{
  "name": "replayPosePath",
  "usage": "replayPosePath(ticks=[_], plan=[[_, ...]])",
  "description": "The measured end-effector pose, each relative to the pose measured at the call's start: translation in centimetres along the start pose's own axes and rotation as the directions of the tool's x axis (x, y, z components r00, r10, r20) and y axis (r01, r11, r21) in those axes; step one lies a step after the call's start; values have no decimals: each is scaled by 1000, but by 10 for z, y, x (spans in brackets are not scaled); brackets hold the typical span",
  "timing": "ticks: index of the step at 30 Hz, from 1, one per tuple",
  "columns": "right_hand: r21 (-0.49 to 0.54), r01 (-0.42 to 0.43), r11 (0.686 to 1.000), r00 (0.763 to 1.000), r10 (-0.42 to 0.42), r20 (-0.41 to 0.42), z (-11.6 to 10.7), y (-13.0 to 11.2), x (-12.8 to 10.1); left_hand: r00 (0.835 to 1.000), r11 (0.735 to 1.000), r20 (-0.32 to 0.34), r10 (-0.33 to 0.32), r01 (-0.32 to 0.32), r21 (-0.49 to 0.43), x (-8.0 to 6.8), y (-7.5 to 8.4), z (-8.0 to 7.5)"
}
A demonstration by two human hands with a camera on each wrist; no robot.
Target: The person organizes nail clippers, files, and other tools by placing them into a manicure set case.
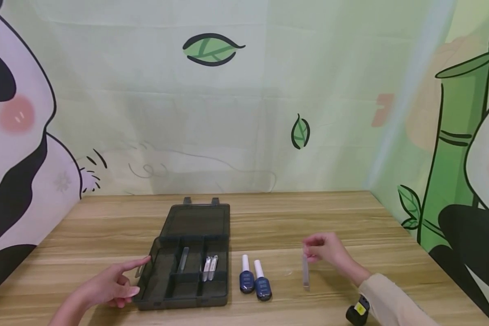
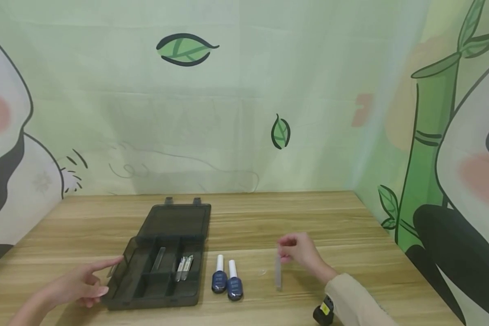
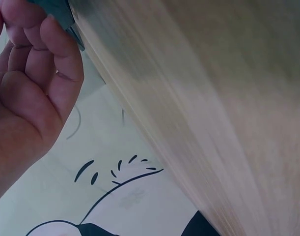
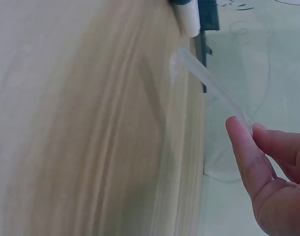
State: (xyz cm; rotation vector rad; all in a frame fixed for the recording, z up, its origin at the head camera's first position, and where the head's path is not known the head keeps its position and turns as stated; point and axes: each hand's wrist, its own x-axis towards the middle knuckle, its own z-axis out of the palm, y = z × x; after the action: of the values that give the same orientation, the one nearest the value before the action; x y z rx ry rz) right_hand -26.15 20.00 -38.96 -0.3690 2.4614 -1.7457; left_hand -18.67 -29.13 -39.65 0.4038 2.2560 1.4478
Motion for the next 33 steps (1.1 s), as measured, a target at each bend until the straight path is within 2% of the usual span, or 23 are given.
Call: replayPosePath(ticks=[6,12,20,26,33], plan=[[85,-25,996,999,29,-43,2,-3,2,1000,1000,2,2,-2,-21,0,0,0],[117,-52,992,996,60,-68,5,-6,7,1000,1000,-9,-19,19,-4,0,1,2],[191,17,981,1000,-17,-4,5,18,25,1000,1000,-7,-4,4,-19,0,0,1],[203,-40,978,998,50,-45,22,-12,17,1000,1000,4,6,-6,-30,-1,0,0],[257,-48,965,997,60,-42,35,-22,20,1000,999,6,14,-14,-32,-1,2,1]])
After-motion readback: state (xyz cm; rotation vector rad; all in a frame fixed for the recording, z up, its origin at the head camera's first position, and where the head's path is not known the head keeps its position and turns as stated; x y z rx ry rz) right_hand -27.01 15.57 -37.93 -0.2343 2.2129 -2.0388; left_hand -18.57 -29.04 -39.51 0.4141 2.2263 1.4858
